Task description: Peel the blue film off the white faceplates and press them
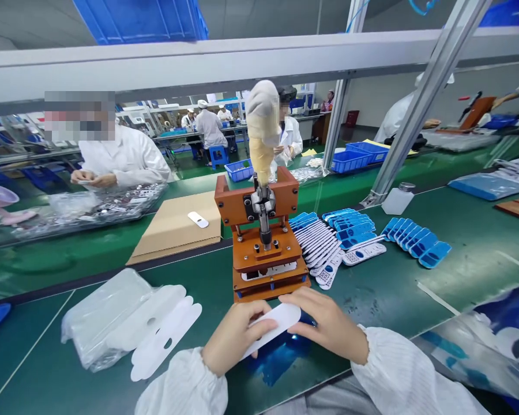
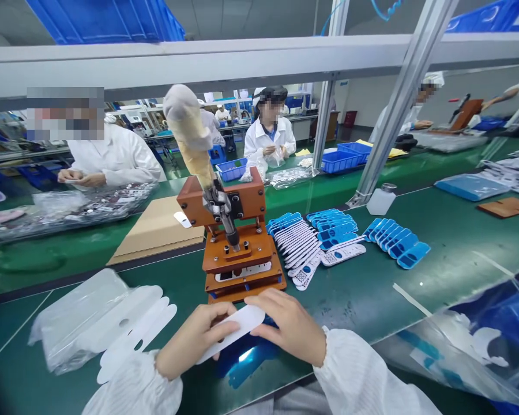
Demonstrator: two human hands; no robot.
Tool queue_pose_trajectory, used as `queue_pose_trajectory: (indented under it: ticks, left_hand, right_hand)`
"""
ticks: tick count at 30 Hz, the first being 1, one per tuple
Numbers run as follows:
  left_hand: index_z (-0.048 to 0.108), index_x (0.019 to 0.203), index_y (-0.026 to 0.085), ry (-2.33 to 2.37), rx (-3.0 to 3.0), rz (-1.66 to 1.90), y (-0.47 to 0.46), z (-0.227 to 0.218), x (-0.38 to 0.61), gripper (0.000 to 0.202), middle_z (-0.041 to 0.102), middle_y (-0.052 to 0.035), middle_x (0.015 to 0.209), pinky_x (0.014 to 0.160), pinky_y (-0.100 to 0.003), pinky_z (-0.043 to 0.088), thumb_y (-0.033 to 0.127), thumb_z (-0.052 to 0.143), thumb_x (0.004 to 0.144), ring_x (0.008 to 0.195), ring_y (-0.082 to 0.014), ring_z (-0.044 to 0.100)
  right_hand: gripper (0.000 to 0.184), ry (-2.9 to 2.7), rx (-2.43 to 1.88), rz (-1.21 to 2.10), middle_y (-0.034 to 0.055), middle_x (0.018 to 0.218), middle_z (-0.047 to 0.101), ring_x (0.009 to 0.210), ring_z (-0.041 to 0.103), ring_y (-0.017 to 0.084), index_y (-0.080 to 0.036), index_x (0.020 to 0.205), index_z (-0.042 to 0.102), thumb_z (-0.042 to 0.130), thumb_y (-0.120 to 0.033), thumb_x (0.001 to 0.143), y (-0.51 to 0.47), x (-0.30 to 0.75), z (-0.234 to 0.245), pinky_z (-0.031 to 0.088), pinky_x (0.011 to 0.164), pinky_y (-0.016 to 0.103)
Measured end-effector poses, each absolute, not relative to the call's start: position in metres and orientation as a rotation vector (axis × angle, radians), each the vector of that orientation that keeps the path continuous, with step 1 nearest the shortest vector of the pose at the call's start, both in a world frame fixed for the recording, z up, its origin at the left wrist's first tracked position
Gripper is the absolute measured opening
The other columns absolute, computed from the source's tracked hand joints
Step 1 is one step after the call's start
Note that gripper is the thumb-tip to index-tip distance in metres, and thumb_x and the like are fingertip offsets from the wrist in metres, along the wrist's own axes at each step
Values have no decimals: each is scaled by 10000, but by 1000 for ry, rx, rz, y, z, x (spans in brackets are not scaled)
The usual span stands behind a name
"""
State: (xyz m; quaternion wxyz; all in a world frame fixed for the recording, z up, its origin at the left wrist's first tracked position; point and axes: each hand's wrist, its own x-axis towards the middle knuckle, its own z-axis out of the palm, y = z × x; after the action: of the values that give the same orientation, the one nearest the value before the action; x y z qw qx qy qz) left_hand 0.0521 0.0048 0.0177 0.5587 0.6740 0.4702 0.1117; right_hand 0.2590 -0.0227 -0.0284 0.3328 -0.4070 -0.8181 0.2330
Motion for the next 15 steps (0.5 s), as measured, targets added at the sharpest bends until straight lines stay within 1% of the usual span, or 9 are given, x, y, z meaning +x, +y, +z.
queue_pose_trajectory:
  ticks: [2, 4, 6, 7, 8, 9, 11, 13, 15]
  left_hand:
    - [591, 770, 161, 1133, 1560, 295, 14, 17, 56, 328, 523, 22, 644, 371, -170, 340, 486, 559, 749, 457, -91, 514]
    - [575, 732, 156, 1216, 1531, 382, 22, 13, 47, 335, 503, 35, 587, 361, -168, 311, 488, 549, 758, 401, -72, 467]
    - [545, 691, 158, 1373, 1526, 584, 29, 5, 31, 366, 440, 58, 507, 398, -176, 329, 505, 499, 797, 373, -56, 410]
    - [538, 687, 162, 1460, 1534, 713, 32, 0, 23, 377, 425, 60, 494, 439, -185, 360, 510, 474, 816, 393, -59, 411]
    - [545, 705, 165, 1535, 1545, 842, 34, -5, 17, 375, 453, 48, 522, 492, -199, 398, 509, 460, 829, 446, -73, 447]
    - [567, 754, 169, 1585, 1561, 953, 35, -11, 13, 362, 521, 21, 600, 554, -217, 433, 503, 454, 838, 533, -95, 503]
    - [598, 929, 185, 1605, 1608, 1081, 35, -21, 10, 337, 621, -41, 868, 666, -253, 470, 478, 448, 853, 752, -144, 575]
    - [558, 1110, 214, 1577, 1657, 1105, 34, -30, 14, 357, 601, -67, 1075, 708, -272, 476, 449, 451, 863, 869, -165, 571]
    - [515, 1179, 232, 1542, 1710, 1097, 33, -37, 20, 366, 577, -66, 1128, 702, -272, 472, 421, 452, 872, 867, -158, 558]
  right_hand:
    - [342, -2097, -1090, 615, 61, 1070, 613, 988, 566, 194, -230, 1171, 543, 573, -371, 861, -15, 268, -28, 485, 844, 322]
    - [325, -2030, -1168, 589, 69, 1067, 603, 1001, 553, 206, -226, 1136, 564, 578, -387, 854, -5, 283, -30, 477, 859, 340]
    - [317, -1940, -1279, 531, 78, 1061, 588, 1016, 536, 226, -230, 1108, 585, 579, -409, 846, 8, 296, -32, 467, 873, 371]
    - [315, -1901, -1325, 508, 81, 1058, 580, 1025, 528, 236, -233, 1094, 595, 581, -420, 841, 15, 301, -34, 462, 881, 386]
    - [316, -1870, -1359, 496, 83, 1058, 572, 1035, 522, 243, -234, 1081, 604, 584, -430, 834, 21, 305, -35, 458, 889, 396]
    - [320, -1848, -1380, 496, 84, 1066, 563, 1046, 516, 248, -234, 1073, 609, 586, -439, 828, 28, 306, -37, 454, 901, 404]
    - [347, -1833, -1388, 518, 88, 1094, 547, 1076, 502, 254, -231, 1083, 609, 593, -452, 816, 40, 302, -41, 441, 934, 415]
    - [389, -1842, -1382, 542, 93, 1125, 535, 1106, 487, 262, -229, 1113, 603, 598, -466, 805, 49, 295, -42, 433, 954, 426]
    - [409, -1869, -1377, 569, 95, 1151, 528, 1122, 478, 269, -233, 1131, 604, 594, -479, 804, 54, 288, -42, 433, 954, 436]
